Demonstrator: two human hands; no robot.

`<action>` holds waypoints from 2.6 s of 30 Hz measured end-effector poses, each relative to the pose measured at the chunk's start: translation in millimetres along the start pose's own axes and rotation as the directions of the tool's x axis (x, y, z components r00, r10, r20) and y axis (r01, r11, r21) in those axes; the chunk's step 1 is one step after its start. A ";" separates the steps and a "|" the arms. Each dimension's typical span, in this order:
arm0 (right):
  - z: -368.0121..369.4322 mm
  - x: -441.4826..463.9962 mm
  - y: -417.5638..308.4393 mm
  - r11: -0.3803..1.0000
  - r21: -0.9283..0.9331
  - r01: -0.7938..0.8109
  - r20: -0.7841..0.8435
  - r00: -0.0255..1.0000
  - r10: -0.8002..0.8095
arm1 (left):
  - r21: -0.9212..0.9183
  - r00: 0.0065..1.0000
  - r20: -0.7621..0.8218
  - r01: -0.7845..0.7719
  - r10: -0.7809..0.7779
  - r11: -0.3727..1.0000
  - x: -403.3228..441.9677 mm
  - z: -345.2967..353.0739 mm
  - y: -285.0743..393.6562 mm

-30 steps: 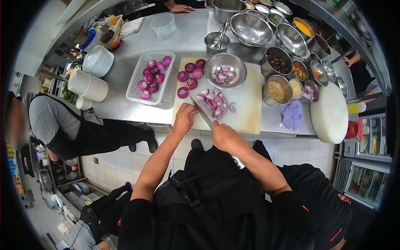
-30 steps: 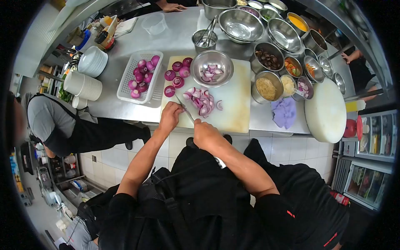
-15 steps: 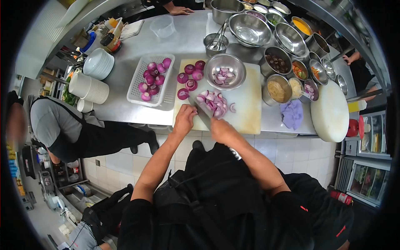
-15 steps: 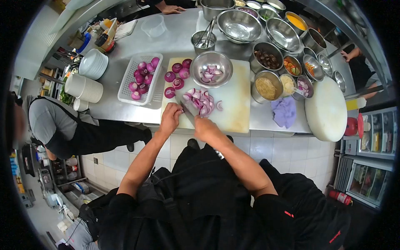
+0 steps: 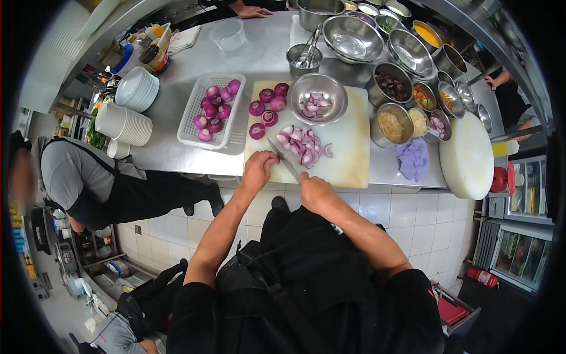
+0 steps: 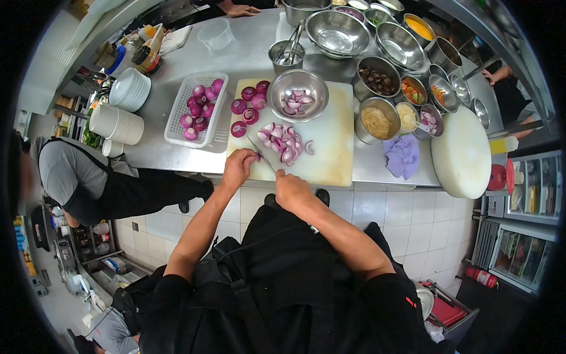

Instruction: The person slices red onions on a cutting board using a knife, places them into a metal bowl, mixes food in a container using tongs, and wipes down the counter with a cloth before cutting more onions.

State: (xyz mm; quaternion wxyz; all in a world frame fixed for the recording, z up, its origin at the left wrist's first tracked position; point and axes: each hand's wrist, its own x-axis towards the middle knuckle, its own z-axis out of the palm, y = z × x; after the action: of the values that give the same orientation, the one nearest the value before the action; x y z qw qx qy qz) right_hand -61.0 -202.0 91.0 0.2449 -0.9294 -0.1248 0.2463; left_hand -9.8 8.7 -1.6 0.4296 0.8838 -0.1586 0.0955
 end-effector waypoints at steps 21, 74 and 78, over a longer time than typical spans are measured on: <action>-30.5 -10.8 -12.9 0.997 -0.053 0.055 0.091 0.995 -0.050 | 0.062 0.981 -0.111 -0.151 0.157 0.987 -5.3 6.6 -9.5; -20.8 -9.8 -1.3 0.999 0.052 -0.008 0.043 0.999 0.006 | 0.185 0.992 0.050 0.103 -0.114 0.977 6.7 2.7 8.9; -8.0 6.7 3.1 0.997 0.079 0.009 0.038 0.999 -0.012 | 0.171 0.994 0.032 0.097 -0.104 0.980 5.3 3.8 8.7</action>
State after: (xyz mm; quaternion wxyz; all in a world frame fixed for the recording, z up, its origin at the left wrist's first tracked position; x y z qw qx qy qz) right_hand -50.8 -205.4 92.9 0.2803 -0.9135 -0.1243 0.2675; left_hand -7.9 -0.4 4.0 0.3539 0.9258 -0.1138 0.0688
